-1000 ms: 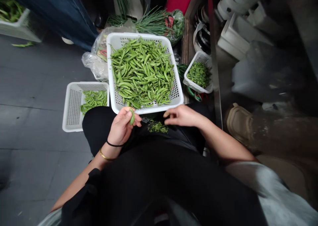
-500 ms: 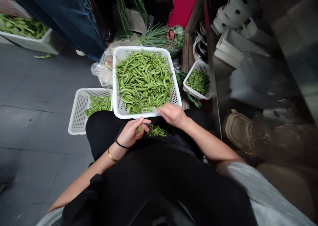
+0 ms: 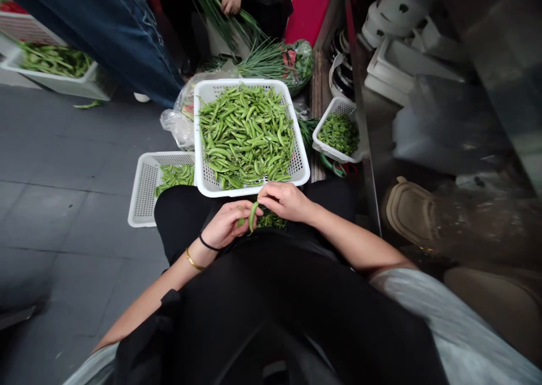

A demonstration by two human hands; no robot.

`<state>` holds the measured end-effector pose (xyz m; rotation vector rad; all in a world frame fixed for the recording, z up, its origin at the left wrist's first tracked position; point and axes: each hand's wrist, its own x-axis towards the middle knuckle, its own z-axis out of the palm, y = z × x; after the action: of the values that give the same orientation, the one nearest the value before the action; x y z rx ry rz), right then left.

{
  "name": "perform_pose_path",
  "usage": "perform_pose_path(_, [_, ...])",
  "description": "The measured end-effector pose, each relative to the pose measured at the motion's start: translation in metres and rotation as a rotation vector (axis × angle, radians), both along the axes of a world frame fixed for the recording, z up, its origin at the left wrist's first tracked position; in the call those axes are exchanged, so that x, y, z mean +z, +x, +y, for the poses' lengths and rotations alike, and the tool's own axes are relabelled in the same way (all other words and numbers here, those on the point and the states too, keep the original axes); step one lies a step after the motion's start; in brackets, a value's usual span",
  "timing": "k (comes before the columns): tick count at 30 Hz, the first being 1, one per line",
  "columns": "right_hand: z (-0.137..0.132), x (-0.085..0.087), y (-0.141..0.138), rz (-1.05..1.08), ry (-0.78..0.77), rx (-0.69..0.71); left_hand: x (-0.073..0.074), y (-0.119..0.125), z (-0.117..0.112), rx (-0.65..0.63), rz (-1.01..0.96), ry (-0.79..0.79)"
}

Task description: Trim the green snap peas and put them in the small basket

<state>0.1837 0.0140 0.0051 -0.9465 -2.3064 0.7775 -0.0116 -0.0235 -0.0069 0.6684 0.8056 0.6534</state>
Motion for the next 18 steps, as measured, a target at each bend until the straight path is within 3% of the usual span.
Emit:
perform_pose_path(6, [-0.012, -0.011, -0.016, -0.339, 0.253, -0.169, -0.006, 0.008, 0.002, 0.031, -0.149, -0.109])
perform_pose_path(9, [-0.01, -0.002, 0.002, -0.221, 0.255, -0.238, -0.008, 0.005, 0.003, 0.197, -0.128, -0.083])
perform_pose_path(12, [-0.004, 0.014, 0.025, -0.098, 0.146, -0.303, -0.008, -0.003, 0.002, 0.358, -0.013, 0.033])
perform_pose_path(15, [-0.005, 0.023, 0.029, -0.094, -0.024, -0.225, -0.004, -0.007, -0.001, 0.383, 0.115, 0.171])
perform_pose_path(18, [-0.009, 0.019, 0.014, -0.183, -0.094, -0.018, 0.003, -0.012, -0.005, 0.297, 0.309, 0.353])
